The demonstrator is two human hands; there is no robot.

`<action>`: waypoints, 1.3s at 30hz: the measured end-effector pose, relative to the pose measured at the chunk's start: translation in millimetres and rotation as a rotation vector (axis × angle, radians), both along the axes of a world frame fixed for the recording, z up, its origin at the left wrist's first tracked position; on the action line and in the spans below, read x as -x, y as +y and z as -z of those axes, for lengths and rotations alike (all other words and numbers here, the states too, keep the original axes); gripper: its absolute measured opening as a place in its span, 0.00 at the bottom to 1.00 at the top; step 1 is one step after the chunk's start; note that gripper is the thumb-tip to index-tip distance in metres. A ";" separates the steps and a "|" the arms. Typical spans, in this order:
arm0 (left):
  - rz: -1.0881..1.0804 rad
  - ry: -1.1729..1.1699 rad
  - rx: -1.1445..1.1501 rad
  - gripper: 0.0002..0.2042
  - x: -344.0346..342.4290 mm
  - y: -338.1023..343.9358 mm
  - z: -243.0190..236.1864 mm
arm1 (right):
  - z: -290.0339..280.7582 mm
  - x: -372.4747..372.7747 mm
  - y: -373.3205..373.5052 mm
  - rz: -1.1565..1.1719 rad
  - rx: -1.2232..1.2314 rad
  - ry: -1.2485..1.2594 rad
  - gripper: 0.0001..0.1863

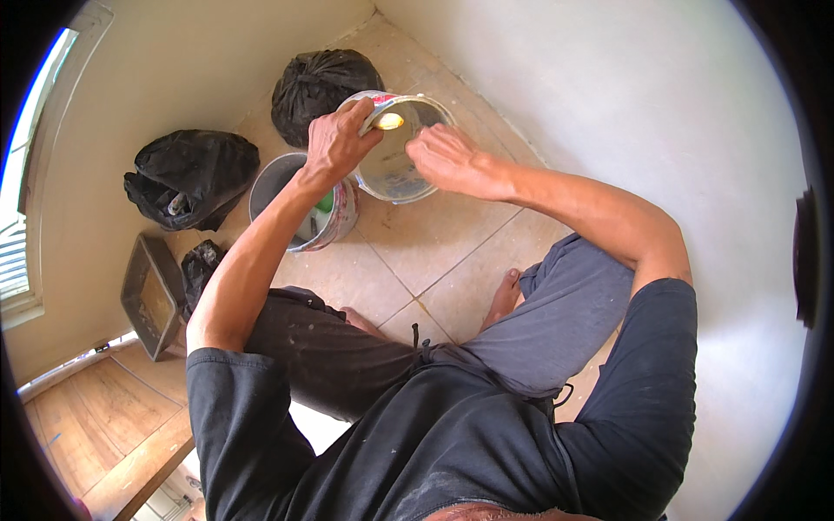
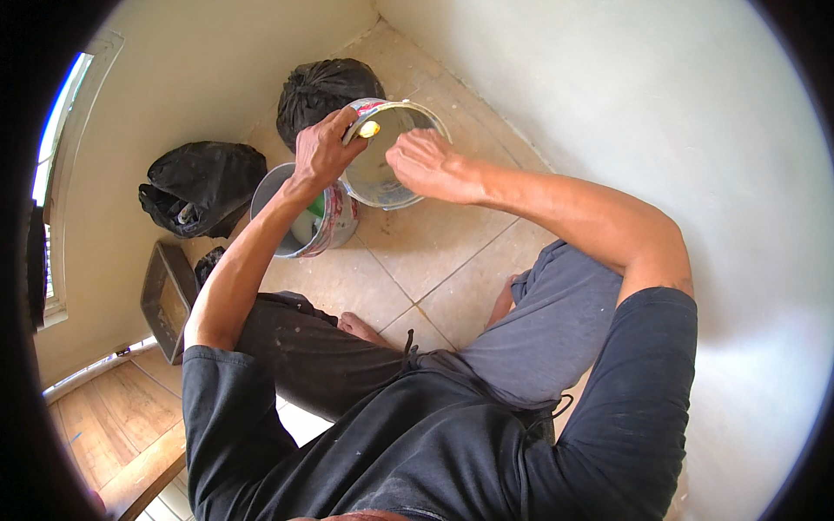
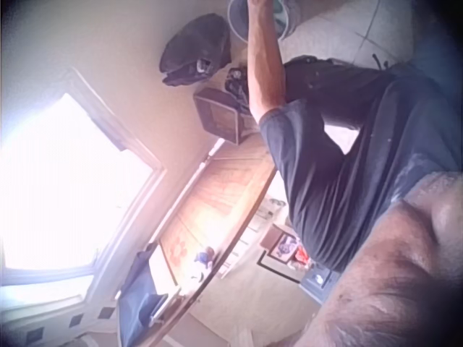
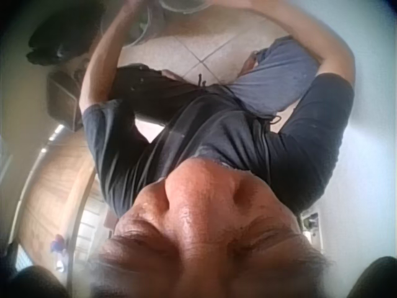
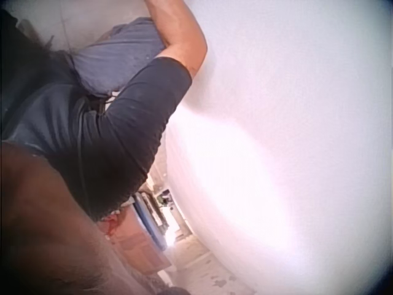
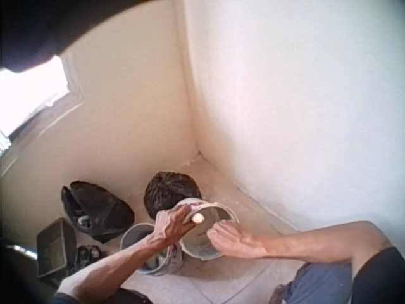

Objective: The person sits on the floor and mixes paint inside two buckets by hand, then stirs the mixture in one bucket using a brush.

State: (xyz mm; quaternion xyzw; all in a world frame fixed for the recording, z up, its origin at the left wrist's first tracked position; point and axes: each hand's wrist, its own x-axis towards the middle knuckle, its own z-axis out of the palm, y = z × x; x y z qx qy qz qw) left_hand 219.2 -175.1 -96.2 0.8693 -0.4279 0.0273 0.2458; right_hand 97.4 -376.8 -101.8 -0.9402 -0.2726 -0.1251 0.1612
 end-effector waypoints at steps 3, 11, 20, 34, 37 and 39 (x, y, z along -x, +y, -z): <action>0.006 0.000 0.037 0.18 -0.9 2.5 2.5 | -3.4 -8.2 -4.7 0.067 0.073 0.078 0.09; -0.004 -0.008 0.019 0.18 0.7 1.7 2.5 | -11.7 0.8 -6.3 -0.003 0.009 -0.004 0.09; -0.007 -0.008 0.022 0.18 1.2 1.9 2.0 | -4.9 -9.0 -7.3 0.039 0.105 0.077 0.08; -0.002 0.004 0.014 0.19 -0.1 2.5 2.2 | 5.0 -2.6 1.4 -0.010 0.034 -0.029 0.08; -0.012 0.009 0.000 0.19 -0.6 0.3 0.7 | -1.4 -6.8 -6.2 0.036 0.110 0.065 0.07; -0.020 0.015 -0.031 0.18 2.8 1.2 -1.4 | -7.0 0.2 -0.3 -0.014 0.116 0.190 0.07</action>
